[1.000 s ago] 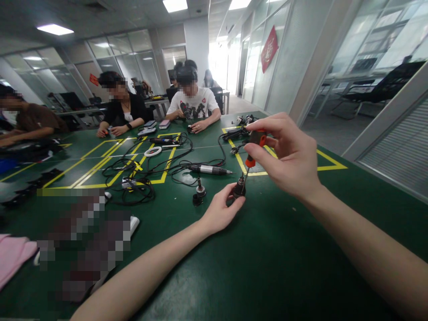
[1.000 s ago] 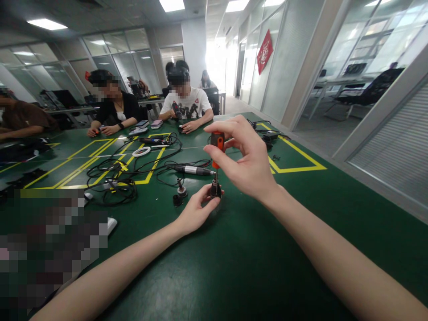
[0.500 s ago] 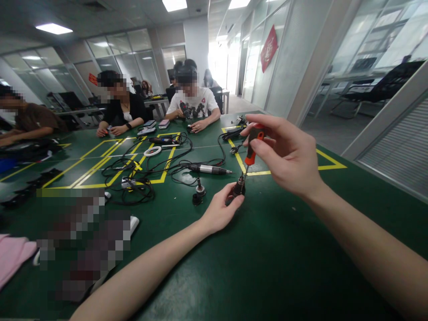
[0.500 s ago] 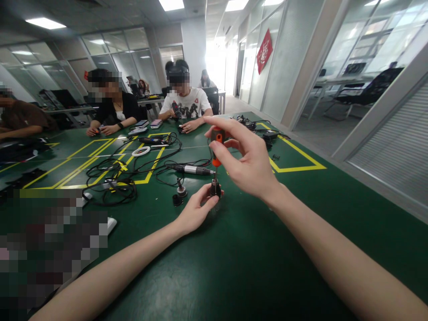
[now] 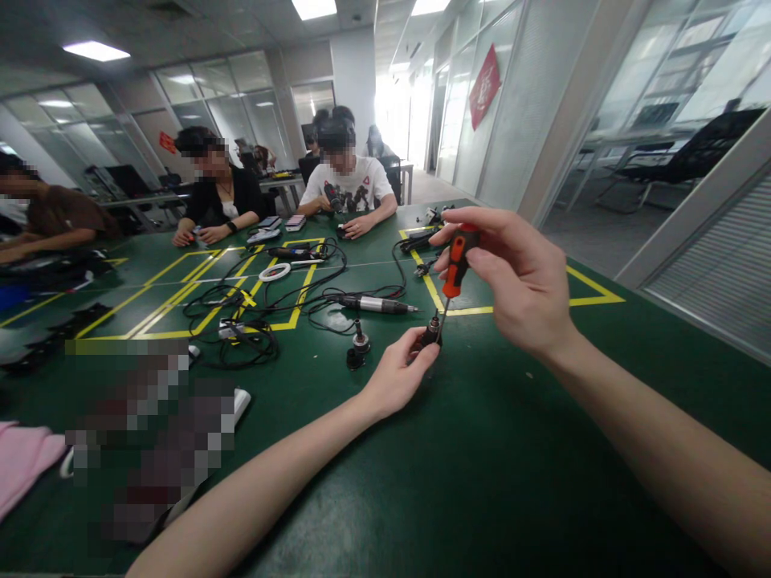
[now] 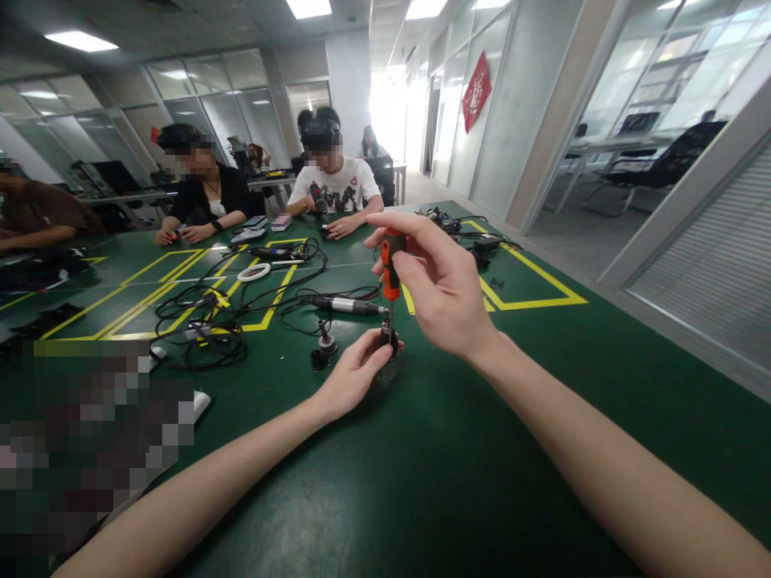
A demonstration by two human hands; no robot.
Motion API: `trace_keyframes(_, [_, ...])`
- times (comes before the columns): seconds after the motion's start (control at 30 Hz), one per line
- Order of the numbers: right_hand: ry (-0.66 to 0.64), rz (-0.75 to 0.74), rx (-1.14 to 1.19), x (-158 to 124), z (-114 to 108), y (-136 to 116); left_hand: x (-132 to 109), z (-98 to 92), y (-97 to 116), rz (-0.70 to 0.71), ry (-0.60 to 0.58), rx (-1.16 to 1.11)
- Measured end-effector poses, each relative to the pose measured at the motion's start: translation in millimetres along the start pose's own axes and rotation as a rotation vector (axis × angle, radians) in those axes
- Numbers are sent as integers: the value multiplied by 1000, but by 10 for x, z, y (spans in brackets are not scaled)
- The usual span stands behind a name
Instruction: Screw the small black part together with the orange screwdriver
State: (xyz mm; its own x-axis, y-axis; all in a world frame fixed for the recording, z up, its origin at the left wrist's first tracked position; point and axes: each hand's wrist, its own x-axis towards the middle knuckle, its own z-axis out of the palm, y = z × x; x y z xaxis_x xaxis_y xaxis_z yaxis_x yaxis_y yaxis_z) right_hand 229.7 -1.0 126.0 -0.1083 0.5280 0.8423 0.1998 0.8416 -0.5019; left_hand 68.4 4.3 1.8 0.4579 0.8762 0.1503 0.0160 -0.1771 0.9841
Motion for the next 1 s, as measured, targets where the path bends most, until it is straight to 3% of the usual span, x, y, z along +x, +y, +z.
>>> trace_keyframes(0.33, [19, -8, -124, 9, -2, -6, -14, -11, 11, 39, -14, 24])
trace_keyframes(1.0, [-3, 31, -11, -13, 20, 4, -26, 2, 48, 7, -30, 3])
